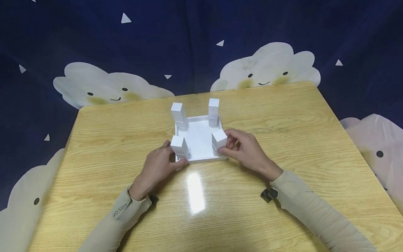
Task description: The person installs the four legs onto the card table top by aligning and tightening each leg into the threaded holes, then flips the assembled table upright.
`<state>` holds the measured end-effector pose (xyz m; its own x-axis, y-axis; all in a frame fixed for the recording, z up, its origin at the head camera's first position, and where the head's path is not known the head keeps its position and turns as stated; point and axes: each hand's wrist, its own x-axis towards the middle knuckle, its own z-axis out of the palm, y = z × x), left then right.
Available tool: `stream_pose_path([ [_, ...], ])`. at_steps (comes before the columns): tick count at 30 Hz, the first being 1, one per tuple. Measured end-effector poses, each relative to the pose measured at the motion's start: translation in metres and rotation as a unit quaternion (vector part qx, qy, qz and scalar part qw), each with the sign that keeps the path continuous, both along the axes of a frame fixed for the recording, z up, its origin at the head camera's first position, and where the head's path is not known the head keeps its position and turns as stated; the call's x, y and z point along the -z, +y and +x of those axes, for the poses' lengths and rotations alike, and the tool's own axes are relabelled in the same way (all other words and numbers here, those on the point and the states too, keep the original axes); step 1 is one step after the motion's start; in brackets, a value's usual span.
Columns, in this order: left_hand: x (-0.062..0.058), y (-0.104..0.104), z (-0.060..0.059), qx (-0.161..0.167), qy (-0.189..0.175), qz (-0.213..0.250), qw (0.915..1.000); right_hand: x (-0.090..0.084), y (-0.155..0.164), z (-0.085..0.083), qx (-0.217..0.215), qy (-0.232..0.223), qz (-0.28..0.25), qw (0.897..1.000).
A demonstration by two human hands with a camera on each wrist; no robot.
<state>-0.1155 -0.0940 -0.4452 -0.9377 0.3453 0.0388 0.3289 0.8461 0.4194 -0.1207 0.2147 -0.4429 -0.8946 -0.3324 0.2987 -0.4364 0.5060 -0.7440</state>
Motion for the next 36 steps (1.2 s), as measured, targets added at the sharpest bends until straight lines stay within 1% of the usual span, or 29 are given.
stream_pose_path([
  [5,-0.0007,0.0003,0.0001,0.000,0.001,-0.002,1.0000,-0.0003,0.0014,0.0019,-0.001,-0.001,0.002,1.000],
  [9,-0.0007,0.0006,0.0006,-0.001,-0.001,0.000,1.0000,-0.0004,0.0015,0.0028,0.006,-0.006,0.003,1.000],
  [15,0.0005,0.0008,0.0000,-0.003,-0.003,0.004,1.0000,-0.0009,0.0012,0.0030,0.010,-0.016,-0.008,1.000],
  [24,-0.0001,0.0008,0.0012,-0.002,-0.005,0.017,0.9998,0.0002,0.0010,0.0032,0.015,-0.013,-0.021,1.000],
  [31,0.0002,0.0001,0.0012,-0.001,-0.002,0.017,0.9999,0.0000,-0.0001,0.0030,0.012,-0.025,-0.026,0.999],
  [36,-0.0005,0.0002,0.0014,-0.001,-0.001,0.015,0.9999,0.0002,-0.0007,0.0022,0.008,-0.016,-0.009,1.000],
])
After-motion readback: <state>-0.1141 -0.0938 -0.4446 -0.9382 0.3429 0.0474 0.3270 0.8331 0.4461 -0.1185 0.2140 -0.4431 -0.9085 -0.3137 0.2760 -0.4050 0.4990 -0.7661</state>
